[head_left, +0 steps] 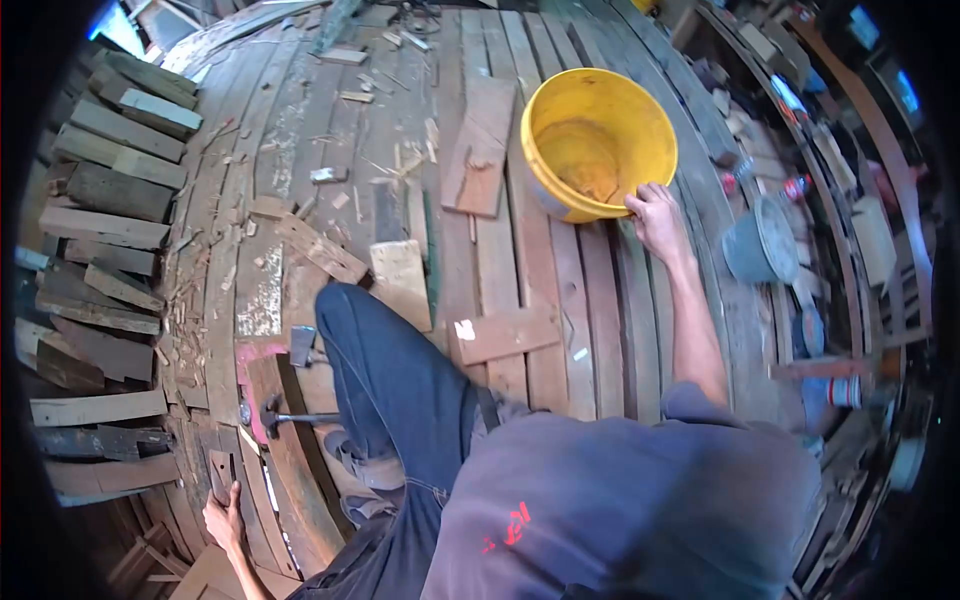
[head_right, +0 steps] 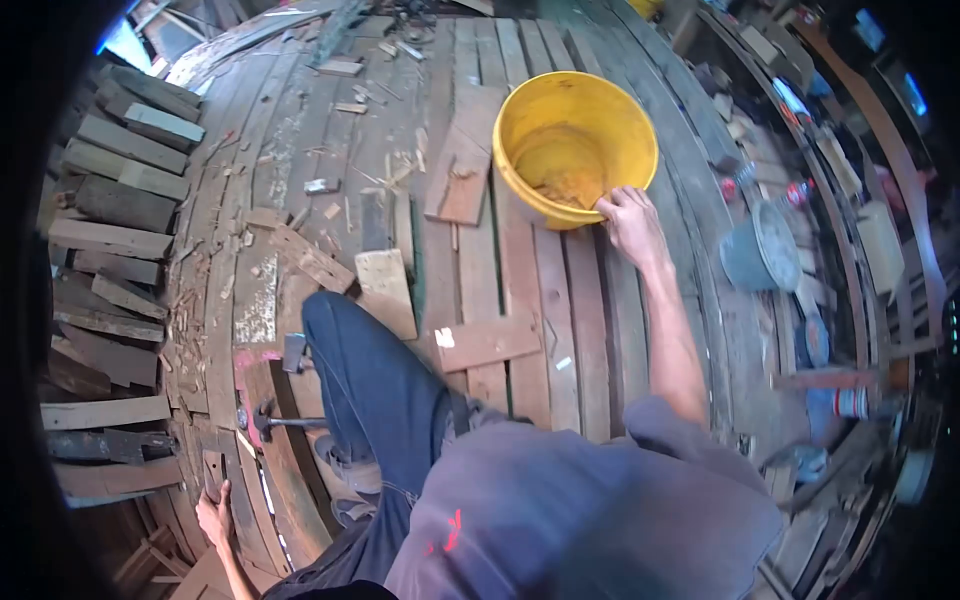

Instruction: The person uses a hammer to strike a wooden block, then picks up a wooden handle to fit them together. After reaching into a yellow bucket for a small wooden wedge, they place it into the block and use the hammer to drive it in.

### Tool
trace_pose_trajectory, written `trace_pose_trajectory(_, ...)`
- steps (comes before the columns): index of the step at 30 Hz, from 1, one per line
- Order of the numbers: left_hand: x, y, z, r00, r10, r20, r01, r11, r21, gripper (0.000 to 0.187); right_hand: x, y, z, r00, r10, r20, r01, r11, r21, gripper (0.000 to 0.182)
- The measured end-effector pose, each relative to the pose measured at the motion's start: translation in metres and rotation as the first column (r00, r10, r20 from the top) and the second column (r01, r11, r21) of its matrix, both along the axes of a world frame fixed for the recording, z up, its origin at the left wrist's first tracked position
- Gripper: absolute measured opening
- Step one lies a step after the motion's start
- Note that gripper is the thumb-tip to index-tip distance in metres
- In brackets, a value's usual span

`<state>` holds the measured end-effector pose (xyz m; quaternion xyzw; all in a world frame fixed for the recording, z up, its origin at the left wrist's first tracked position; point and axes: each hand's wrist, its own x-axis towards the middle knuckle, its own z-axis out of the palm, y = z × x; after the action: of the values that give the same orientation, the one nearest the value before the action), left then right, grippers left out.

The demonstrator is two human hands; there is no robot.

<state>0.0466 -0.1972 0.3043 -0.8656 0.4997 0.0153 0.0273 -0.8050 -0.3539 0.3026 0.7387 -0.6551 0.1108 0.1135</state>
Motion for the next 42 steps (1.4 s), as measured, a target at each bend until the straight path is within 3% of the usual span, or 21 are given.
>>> trace_pose_trajectory(4,-0.023,0.004,0.015,0.992,-0.009,-0.123,0.018,0.997,0.073,0.077,0.002,0.069,0.006,0.996,0.094,-0.001,-0.094,0.993,0.064,0.016)
trace_pose_trajectory(5,-0.001,0.013,-0.001,0.994,-0.054,-0.090,0.053,0.999,-0.009,0.077,0.009,0.083,0.006,0.991,0.133,-0.021,-0.130,0.988,0.086,0.016)
trace_pose_trajectory(8,-0.023,0.011,0.022,0.983,0.016,-0.185,0.002,0.995,0.098,0.076,0.050,0.110,0.012,0.972,0.231,-0.038,-0.219,0.955,0.200,0.013)
trace_pose_trajectory(10,-0.019,0.019,0.016,0.982,-0.029,-0.187,0.035,0.999,0.028,0.076,0.075,0.122,0.008,0.936,0.351,0.008,-0.338,0.896,0.287,0.011)
trace_pose_trajectory(14,-0.017,0.028,0.010,0.991,-0.077,-0.109,0.072,0.996,-0.051,0.077,0.121,0.134,0.010,0.930,0.359,0.078,-0.337,0.750,0.569,0.013)
trace_pose_trajectory(15,-0.019,0.030,0.012,0.993,-0.069,-0.092,0.065,0.997,-0.050,0.078,0.124,0.135,0.004,0.931,0.358,0.067,-0.329,0.749,0.576,0.015)
trace_pose_trajectory(18,-0.038,0.030,0.032,0.967,-0.002,-0.255,0.003,1.000,0.003,0.078,0.126,0.138,-0.012,0.928,0.370,0.032,-0.319,0.751,0.578,0.017)
trace_pose_trajectory(20,-0.029,0.033,0.023,0.964,-0.031,-0.265,0.016,0.998,-0.062,0.076,0.123,0.144,-0.014,0.930,0.366,0.022,-0.314,0.763,0.565,0.016)
trace_pose_trajectory(23,-0.037,0.030,0.028,0.956,-0.028,-0.291,0.009,0.998,-0.066,0.075,0.127,0.146,0.001,0.962,0.267,-0.058,-0.138,0.661,0.738,0.014)
trace_pose_trajectory(29,-0.053,0.010,0.031,0.956,-0.036,-0.290,0.035,0.999,-0.008,0.076,0.134,0.152,-0.015,0.985,0.170,0.022,-0.146,0.768,0.623,0.022)
trace_pose_trajectory(35,-0.063,-0.012,0.037,0.936,-0.141,-0.321,0.139,0.990,-0.029,0.073,0.138,0.156,-0.017,0.990,0.130,0.055,-0.134,0.736,0.664,0.036)
trace_pose_trajectory(38,-0.070,-0.016,0.041,0.945,-0.112,-0.306,0.122,0.992,0.013,0.073,0.130,0.156,-0.008,0.991,0.113,0.068,-0.131,0.805,0.578,0.031)
trace_pose_trajectory(41,-0.078,-0.013,0.045,0.951,-0.098,-0.293,0.117,0.992,0.046,0.073,0.127,0.150,0.005,1.000,-0.008,-0.020,0.018,0.825,0.565,0.023)
trace_pose_trajectory(42,-0.072,-0.012,0.041,0.952,-0.126,-0.281,0.136,0.991,0.017,0.074,0.123,0.146,0.002,0.999,-0.026,0.025,0.010,0.853,0.522,0.022)
